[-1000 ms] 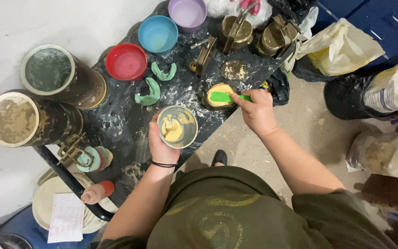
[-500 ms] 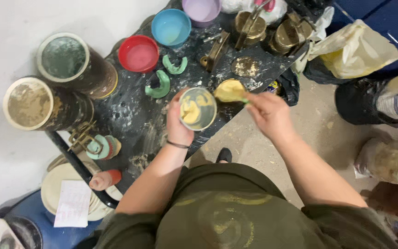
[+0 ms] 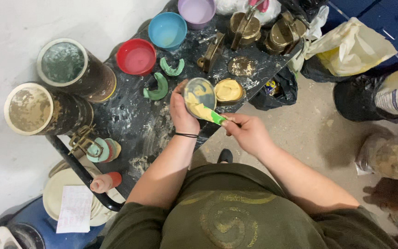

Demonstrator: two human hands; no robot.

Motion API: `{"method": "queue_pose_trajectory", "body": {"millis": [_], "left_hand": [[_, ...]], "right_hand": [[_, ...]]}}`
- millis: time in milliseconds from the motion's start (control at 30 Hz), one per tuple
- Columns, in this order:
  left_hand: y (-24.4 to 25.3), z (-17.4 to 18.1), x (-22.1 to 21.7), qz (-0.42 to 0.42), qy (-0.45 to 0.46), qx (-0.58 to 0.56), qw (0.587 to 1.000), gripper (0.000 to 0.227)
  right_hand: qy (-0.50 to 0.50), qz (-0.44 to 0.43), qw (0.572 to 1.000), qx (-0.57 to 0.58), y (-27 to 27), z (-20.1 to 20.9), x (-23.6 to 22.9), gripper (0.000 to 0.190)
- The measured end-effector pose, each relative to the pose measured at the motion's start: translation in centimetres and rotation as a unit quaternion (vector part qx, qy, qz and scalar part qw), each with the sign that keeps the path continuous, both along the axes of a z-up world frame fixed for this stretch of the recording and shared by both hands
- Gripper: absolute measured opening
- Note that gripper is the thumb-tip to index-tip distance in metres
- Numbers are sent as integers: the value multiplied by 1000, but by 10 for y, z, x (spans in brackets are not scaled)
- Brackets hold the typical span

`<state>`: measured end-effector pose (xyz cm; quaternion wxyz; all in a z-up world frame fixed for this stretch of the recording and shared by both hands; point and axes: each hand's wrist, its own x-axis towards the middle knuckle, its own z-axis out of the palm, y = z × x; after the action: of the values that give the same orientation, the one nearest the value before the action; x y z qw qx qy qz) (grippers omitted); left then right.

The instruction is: The person scoops a yellow paste from a container using a green spatula and fills several small metal molds on a cluttered workbench. They repeatedly transfer the paste, smooth it into the molds, and move the filled molds to a nearby blue surface.

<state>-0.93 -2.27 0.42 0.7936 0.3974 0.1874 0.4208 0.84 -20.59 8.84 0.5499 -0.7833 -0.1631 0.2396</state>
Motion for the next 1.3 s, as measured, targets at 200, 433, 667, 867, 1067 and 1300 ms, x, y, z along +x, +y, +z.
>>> {"method": "queue_pose_trajectory", "body": {"millis": [200, 433, 667, 867, 1067, 1300], "left_hand": [[12, -1, -30, -41, 30, -118, 992, 58], [17, 7, -60, -96, 76, -116, 986, 59], [4, 41, -76, -83, 65, -109, 988, 45], [5, 38, -80, -86, 50, -108, 989, 41], [5, 35, -78, -90, 37, -100, 990, 41], [4, 33, -72, -112, 33, -95, 989, 45]], "right_hand": [[-194, -68, 978, -17, -29, 12, 51, 11], [-603, 2, 784, -143, -57, -77, 106, 27], [-634, -2, 765, -113, -44, -90, 106, 24], [-635, 11, 766, -95, -38, -91, 103, 25], [-626, -2, 774, -97, -39, -94, 109, 26], [-607, 7, 788, -105, -52, -84, 111, 28]]}}
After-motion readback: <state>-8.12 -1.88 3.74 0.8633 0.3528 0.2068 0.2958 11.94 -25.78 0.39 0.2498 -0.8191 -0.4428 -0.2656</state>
